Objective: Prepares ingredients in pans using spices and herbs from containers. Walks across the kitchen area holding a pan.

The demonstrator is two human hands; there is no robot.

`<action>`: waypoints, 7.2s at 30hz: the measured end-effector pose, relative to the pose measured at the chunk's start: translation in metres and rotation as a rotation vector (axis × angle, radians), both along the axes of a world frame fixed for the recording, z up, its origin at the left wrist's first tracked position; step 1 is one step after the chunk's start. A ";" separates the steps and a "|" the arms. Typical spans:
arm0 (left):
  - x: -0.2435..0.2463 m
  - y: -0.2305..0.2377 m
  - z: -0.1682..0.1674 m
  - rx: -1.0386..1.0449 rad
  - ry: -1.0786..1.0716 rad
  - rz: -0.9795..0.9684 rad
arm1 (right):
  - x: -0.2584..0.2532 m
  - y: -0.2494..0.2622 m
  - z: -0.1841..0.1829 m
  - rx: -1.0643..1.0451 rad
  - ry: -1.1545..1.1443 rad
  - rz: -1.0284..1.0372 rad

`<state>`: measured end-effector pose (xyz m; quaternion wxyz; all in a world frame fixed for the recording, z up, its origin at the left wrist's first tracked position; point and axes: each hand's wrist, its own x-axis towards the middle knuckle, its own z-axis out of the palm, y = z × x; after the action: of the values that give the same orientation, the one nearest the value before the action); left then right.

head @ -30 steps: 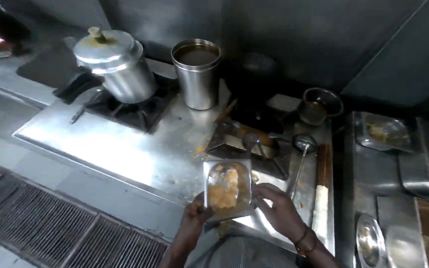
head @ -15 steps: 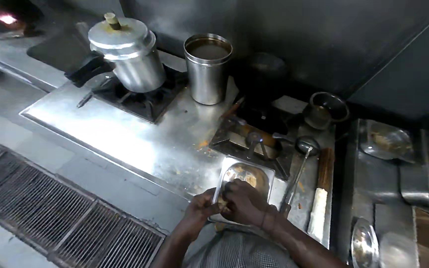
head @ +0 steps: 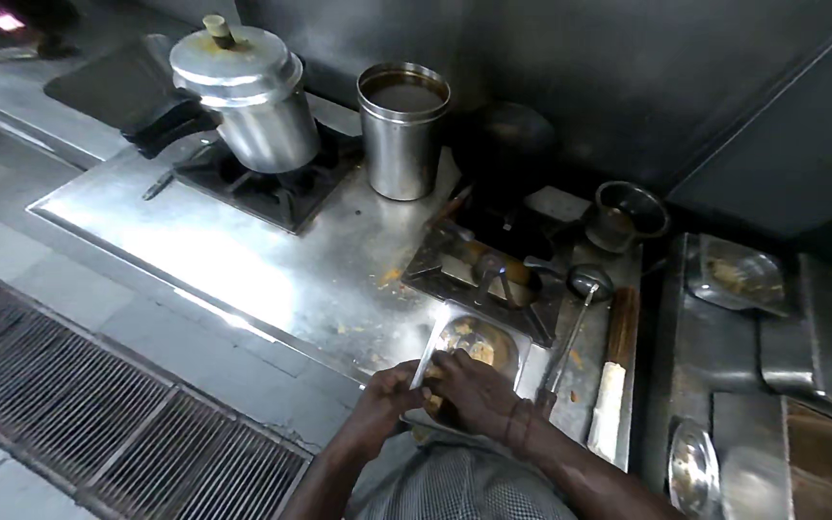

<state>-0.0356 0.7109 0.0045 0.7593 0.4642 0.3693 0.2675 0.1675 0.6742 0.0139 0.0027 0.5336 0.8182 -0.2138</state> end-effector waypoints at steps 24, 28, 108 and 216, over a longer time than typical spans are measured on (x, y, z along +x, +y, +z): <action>-0.036 -0.001 0.003 -0.060 0.234 0.244 | 0.036 0.024 0.036 -0.299 0.701 -0.641; -0.057 0.001 0.001 -0.098 0.273 0.363 | 0.050 0.025 0.009 -0.168 0.521 -0.579; -0.036 -0.016 0.007 0.033 0.080 0.174 | -0.030 0.004 0.023 -0.099 0.243 -0.032; -0.026 -0.006 -0.001 0.052 0.138 0.210 | -0.036 0.006 -0.008 -0.249 0.037 -0.389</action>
<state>-0.0613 0.7051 0.0036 0.6878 0.4597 0.4601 0.3223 0.1315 0.6802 0.0057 0.0124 0.6729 0.6671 -0.3194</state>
